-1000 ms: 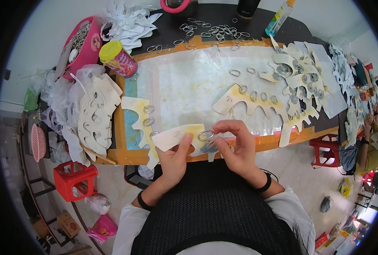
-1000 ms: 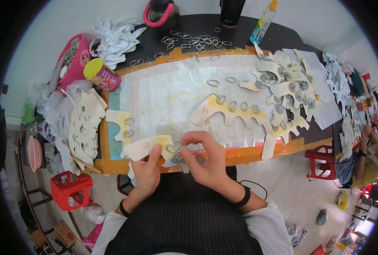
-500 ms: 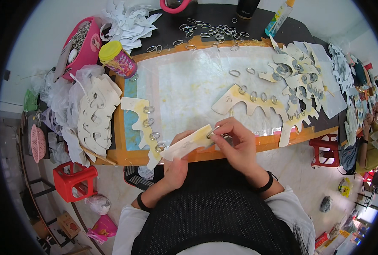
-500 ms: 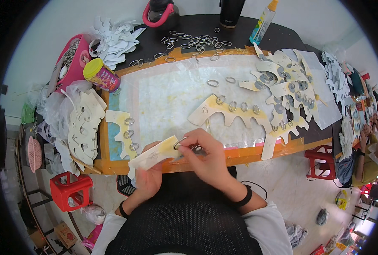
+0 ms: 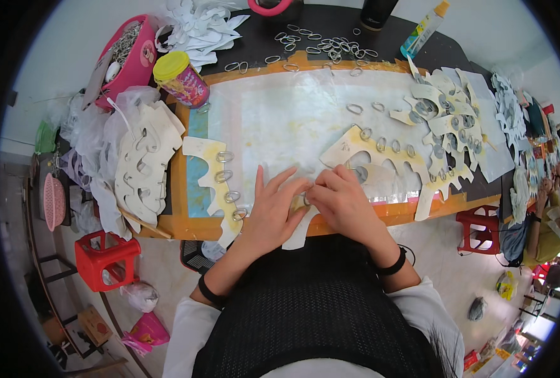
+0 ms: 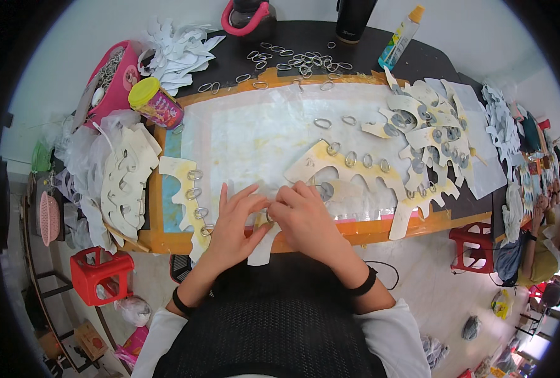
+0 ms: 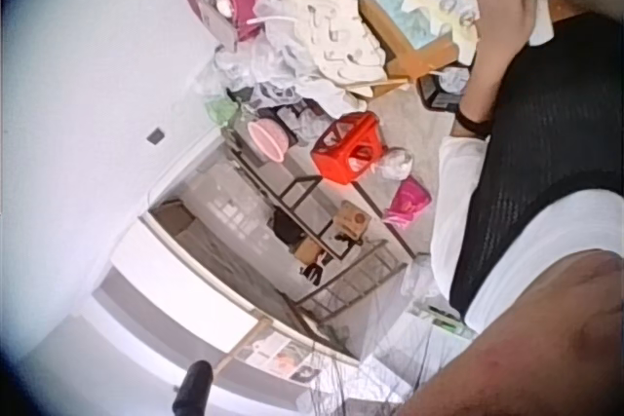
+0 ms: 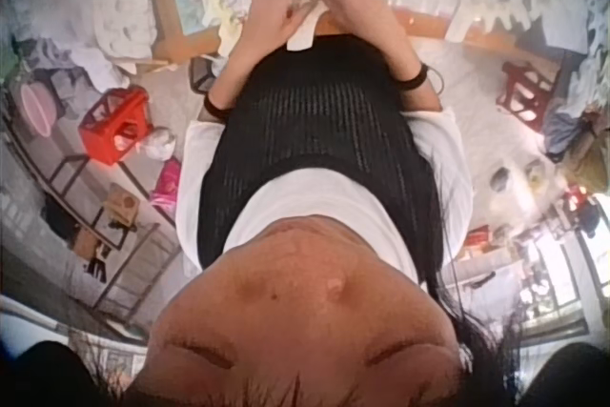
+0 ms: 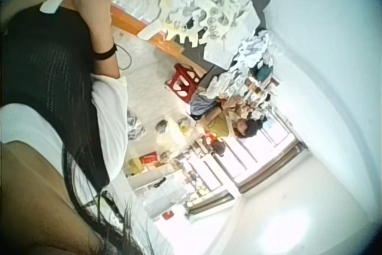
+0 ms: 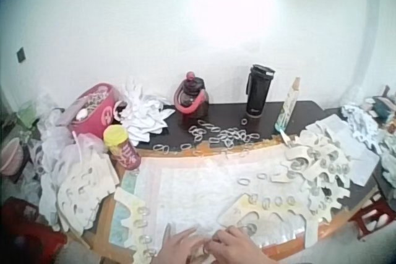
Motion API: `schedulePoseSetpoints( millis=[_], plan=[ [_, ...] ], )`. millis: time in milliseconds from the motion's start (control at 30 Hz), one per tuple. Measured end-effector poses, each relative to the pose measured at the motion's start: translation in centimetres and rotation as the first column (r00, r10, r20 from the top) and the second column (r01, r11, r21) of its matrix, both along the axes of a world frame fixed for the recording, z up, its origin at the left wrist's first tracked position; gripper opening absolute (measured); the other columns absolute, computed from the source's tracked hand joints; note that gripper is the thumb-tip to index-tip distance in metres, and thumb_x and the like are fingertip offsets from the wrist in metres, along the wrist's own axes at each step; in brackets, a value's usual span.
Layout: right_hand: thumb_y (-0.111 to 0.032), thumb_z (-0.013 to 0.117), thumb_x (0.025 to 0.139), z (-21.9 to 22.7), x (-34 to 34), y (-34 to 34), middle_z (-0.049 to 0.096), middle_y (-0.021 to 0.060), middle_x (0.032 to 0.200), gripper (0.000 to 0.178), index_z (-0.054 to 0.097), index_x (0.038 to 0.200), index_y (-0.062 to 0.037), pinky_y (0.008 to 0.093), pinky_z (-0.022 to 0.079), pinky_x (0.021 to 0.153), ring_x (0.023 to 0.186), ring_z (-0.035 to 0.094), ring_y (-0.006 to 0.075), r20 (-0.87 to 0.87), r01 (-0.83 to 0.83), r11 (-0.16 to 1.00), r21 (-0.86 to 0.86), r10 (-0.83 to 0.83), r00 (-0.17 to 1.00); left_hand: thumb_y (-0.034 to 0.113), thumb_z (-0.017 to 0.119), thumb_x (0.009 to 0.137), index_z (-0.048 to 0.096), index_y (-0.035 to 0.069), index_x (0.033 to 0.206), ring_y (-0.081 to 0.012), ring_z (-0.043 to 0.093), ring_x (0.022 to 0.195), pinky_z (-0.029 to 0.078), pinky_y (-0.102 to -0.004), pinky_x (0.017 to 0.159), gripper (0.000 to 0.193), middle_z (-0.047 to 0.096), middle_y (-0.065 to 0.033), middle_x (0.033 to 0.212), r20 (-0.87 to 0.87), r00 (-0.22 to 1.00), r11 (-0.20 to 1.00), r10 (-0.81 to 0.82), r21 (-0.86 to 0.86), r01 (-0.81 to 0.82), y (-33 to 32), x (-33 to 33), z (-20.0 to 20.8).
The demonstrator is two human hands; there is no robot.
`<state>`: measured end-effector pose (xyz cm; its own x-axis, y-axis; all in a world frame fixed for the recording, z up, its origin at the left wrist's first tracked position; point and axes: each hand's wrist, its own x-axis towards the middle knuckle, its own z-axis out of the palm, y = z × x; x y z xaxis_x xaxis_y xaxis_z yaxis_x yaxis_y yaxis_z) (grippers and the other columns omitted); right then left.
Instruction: The recorder is manually inserting and aligning metal rings into pre-cut holes on pieces of shoe upper material in a factory setting.
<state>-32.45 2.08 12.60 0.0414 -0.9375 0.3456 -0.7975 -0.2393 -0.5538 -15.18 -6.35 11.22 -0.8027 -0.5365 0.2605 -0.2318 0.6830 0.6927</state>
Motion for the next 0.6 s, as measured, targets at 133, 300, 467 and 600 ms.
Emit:
schedulePoseSetpoints(
  millis=[133,300,467,600],
  plan=[
    [-0.003,0.065,0.073,-0.2,0.1,0.1,0.054,0.0043,0.08,0.013,0.061,0.085,-0.0069,0.0343,0.038,0.076,0.079,0.051,0.0243,0.005,0.006,1.0,0.011,-0.006,1.0,0.009,0.074,0.076,0.053,0.009,0.119,-0.0322,0.041,0.133,0.007,-0.0608,0.114,0.047,0.064,-0.0029,0.117,0.048,0.999,0.999,0.002,0.035,-0.003,-0.5,-0.2,0.1],
    [-0.004,0.067,0.074,-1.0,-0.4,1.1,0.055,0.0045,0.079,0.014,0.06,0.086,-0.0078,0.0344,0.038,0.076,0.081,0.051,0.0248,0.131,-0.048,0.999,0.005,0.047,0.99,0.009,0.075,0.075,0.064,0.013,0.102,-0.0322,0.04,0.134,0.002,-0.0651,0.111,0.03,0.066,0.0008,0.115,0.101,0.995,1.0,-0.003,0.025,0.0,-0.5,-0.4,0.5],
    [-0.001,0.066,0.074,-0.4,-0.9,1.8,0.056,0.0049,0.085,0.017,0.061,0.089,-0.0071,0.0356,0.04,0.077,0.084,0.053,0.0247,0.295,-0.056,0.996,0.067,0.034,0.955,0.009,0.075,0.074,0.07,0.015,0.086,-0.0315,0.04,0.134,0.001,-0.0664,0.111,0.014,0.066,0.0036,0.115,0.087,0.996,0.998,-0.034,-0.043,0.038,-0.2,-0.3,0.2],
    [0.0,0.066,0.073,0.3,-1.1,1.6,0.057,0.0049,0.089,0.021,0.063,0.093,-0.0066,0.0357,0.042,0.078,0.085,0.054,0.0238,0.262,-0.042,0.996,0.08,0.02,0.965,0.009,0.075,0.073,0.07,0.016,0.081,-0.0306,0.042,0.132,0.001,-0.0665,0.111,0.012,0.066,0.0042,0.115,0.039,0.999,0.998,0.007,-0.06,-0.005,0.1,-0.2,0.1]
  ],
)
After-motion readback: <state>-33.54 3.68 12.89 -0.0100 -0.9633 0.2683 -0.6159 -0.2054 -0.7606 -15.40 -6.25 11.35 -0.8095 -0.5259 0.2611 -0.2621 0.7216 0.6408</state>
